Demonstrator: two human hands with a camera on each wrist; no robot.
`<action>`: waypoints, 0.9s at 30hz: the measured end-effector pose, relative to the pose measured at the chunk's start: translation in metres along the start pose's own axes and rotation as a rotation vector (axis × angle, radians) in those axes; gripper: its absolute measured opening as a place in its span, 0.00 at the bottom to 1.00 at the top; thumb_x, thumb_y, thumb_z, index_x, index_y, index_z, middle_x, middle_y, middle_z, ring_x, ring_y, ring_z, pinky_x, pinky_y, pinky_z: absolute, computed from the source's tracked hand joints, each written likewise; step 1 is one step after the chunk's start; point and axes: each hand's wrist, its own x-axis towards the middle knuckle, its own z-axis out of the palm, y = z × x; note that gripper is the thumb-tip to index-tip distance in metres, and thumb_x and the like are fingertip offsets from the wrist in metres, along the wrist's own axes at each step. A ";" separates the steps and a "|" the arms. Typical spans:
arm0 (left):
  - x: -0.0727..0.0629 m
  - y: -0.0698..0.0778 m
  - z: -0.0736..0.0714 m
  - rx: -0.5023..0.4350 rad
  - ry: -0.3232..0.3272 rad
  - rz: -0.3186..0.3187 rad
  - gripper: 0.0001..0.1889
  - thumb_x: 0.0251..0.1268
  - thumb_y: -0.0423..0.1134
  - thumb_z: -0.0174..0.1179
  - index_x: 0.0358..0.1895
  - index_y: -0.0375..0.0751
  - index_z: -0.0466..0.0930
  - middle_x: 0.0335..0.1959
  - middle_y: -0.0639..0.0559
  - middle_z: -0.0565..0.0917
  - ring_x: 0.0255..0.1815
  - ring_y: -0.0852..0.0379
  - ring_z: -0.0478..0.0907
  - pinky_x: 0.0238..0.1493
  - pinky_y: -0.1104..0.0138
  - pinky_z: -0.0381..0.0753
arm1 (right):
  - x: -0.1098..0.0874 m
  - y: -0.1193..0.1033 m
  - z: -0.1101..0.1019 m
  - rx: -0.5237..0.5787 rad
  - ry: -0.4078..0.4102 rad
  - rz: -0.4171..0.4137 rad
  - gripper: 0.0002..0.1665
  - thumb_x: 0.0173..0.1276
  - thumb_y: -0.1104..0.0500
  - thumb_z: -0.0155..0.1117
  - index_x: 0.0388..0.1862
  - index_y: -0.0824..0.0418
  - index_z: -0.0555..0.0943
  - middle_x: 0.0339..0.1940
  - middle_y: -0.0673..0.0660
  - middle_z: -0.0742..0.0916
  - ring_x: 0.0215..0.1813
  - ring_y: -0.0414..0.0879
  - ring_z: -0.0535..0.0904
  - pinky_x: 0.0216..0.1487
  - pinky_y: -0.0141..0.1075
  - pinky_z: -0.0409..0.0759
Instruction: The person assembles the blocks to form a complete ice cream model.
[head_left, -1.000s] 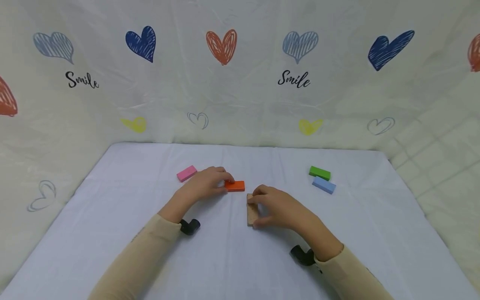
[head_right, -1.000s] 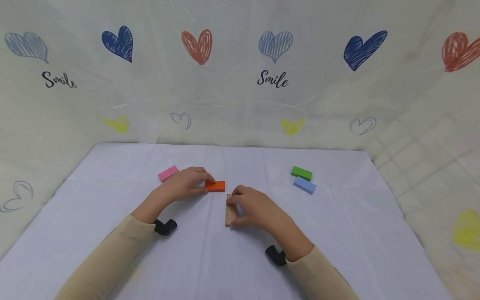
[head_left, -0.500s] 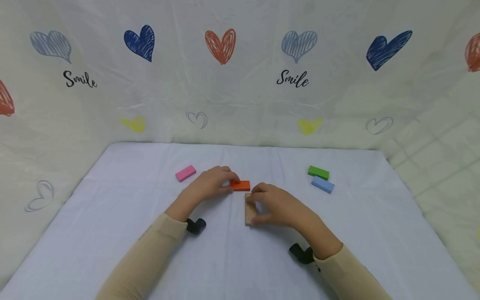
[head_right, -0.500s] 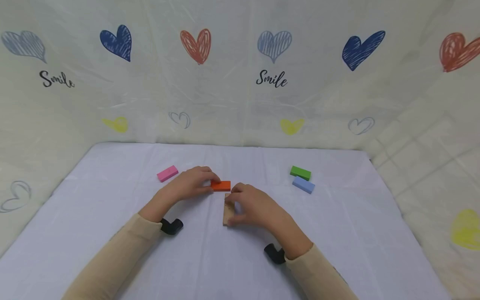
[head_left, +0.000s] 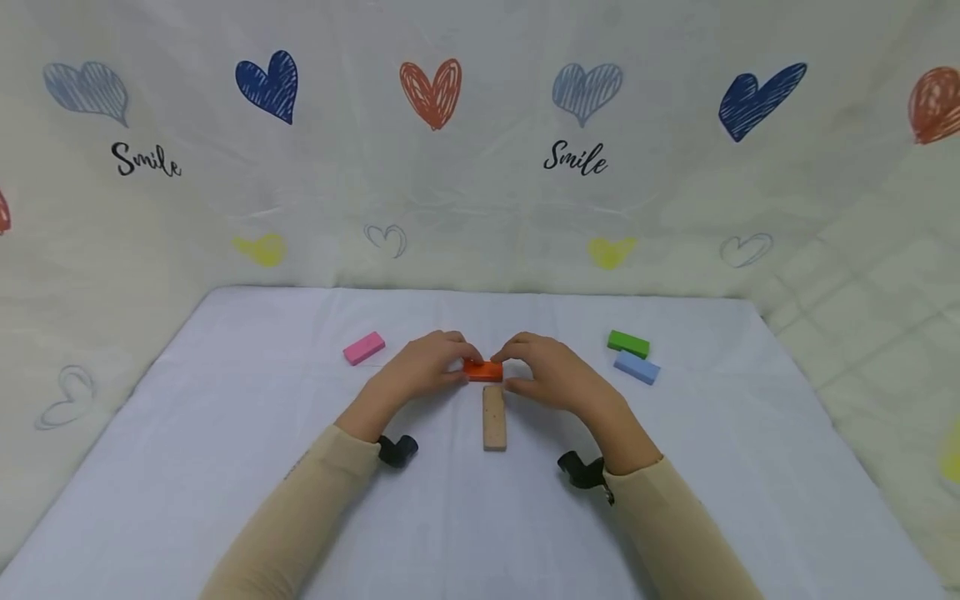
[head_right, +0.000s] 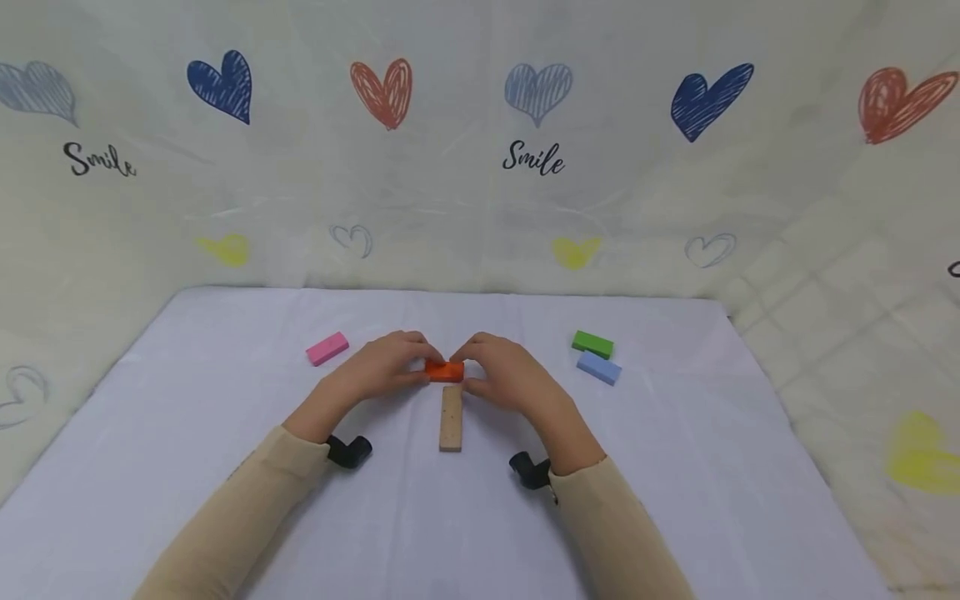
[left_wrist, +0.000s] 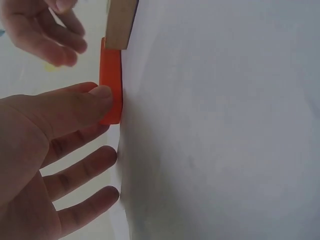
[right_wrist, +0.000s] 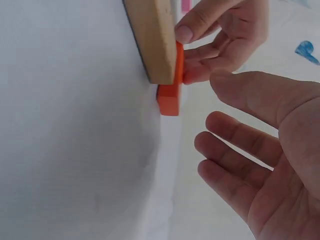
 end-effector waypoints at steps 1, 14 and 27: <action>0.000 0.000 0.001 -0.008 0.002 0.004 0.14 0.66 0.39 0.66 0.54 0.53 0.85 0.48 0.58 0.82 0.49 0.58 0.78 0.55 0.63 0.79 | 0.002 0.001 0.001 0.006 -0.002 0.008 0.18 0.66 0.56 0.71 0.55 0.54 0.84 0.55 0.49 0.84 0.61 0.48 0.78 0.62 0.47 0.78; -0.008 0.001 -0.002 0.013 -0.034 0.003 0.17 0.67 0.40 0.66 0.58 0.54 0.84 0.52 0.58 0.83 0.54 0.58 0.79 0.56 0.62 0.79 | 0.006 0.011 0.017 -0.057 -0.027 0.010 0.16 0.67 0.61 0.65 0.53 0.57 0.86 0.57 0.53 0.84 0.59 0.50 0.80 0.62 0.47 0.78; -0.008 0.004 -0.004 0.033 -0.041 0.016 0.16 0.66 0.40 0.66 0.57 0.53 0.85 0.53 0.58 0.83 0.54 0.56 0.79 0.56 0.60 0.79 | 0.003 0.008 0.009 -0.069 -0.030 0.016 0.13 0.68 0.60 0.67 0.51 0.57 0.87 0.53 0.52 0.85 0.56 0.49 0.81 0.60 0.46 0.79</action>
